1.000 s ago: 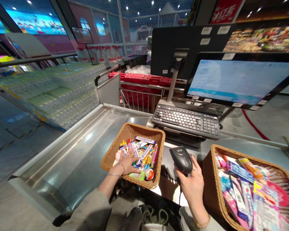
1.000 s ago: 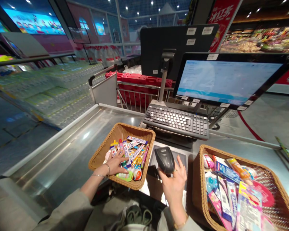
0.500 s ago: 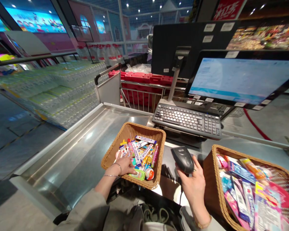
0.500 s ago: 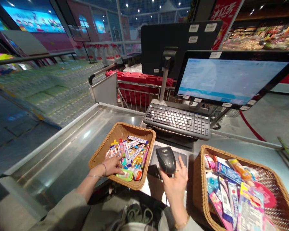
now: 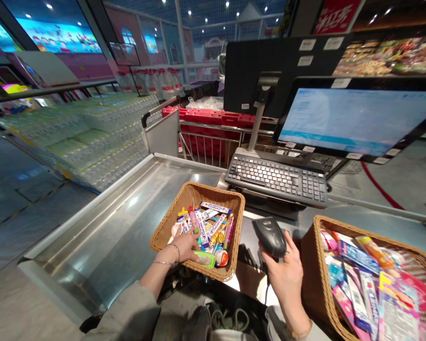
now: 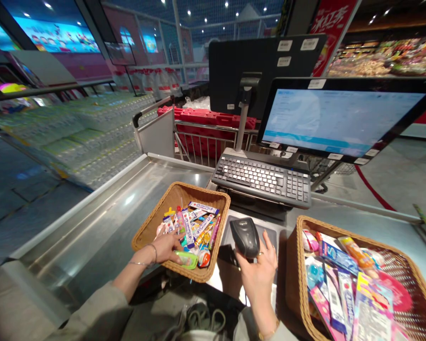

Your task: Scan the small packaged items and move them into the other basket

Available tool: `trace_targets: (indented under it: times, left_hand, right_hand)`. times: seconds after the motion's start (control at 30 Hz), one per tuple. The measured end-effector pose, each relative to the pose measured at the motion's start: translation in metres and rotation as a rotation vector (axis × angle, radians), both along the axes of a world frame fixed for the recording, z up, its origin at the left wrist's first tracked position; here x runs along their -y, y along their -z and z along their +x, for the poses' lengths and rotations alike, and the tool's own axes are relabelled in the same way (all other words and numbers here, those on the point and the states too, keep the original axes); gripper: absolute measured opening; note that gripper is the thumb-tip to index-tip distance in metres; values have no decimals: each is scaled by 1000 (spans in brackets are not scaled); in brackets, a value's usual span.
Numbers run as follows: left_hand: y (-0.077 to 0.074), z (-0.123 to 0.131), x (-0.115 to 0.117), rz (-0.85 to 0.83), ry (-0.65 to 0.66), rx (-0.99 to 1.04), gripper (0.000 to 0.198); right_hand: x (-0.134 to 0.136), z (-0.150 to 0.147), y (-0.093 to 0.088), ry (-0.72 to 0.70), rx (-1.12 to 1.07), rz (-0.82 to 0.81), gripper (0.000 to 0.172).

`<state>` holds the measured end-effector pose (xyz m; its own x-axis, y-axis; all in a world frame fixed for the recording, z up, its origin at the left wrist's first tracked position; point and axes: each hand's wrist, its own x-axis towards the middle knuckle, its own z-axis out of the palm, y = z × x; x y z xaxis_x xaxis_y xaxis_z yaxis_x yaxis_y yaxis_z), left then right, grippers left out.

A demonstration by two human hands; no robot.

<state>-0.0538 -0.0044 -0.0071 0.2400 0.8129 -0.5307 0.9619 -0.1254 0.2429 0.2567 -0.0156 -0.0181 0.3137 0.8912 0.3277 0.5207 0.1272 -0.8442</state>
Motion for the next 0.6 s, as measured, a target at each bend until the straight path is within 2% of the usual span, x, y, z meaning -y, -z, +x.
trace_targets:
  times: [0.2,0.47,0.6]
  left_hand:
    - [-1,3,3,80,-51,117,21]
    - [-24,11,0,236,-100,143,16]
    - [-31,15,-4,349,-99,139,15]
  right_hand:
    - [0,0,-1,2,-3,-10,41]
    - [1,1,-1,-21,-9,32,36]
    - [2,3,-2,-1,-15,43,36]
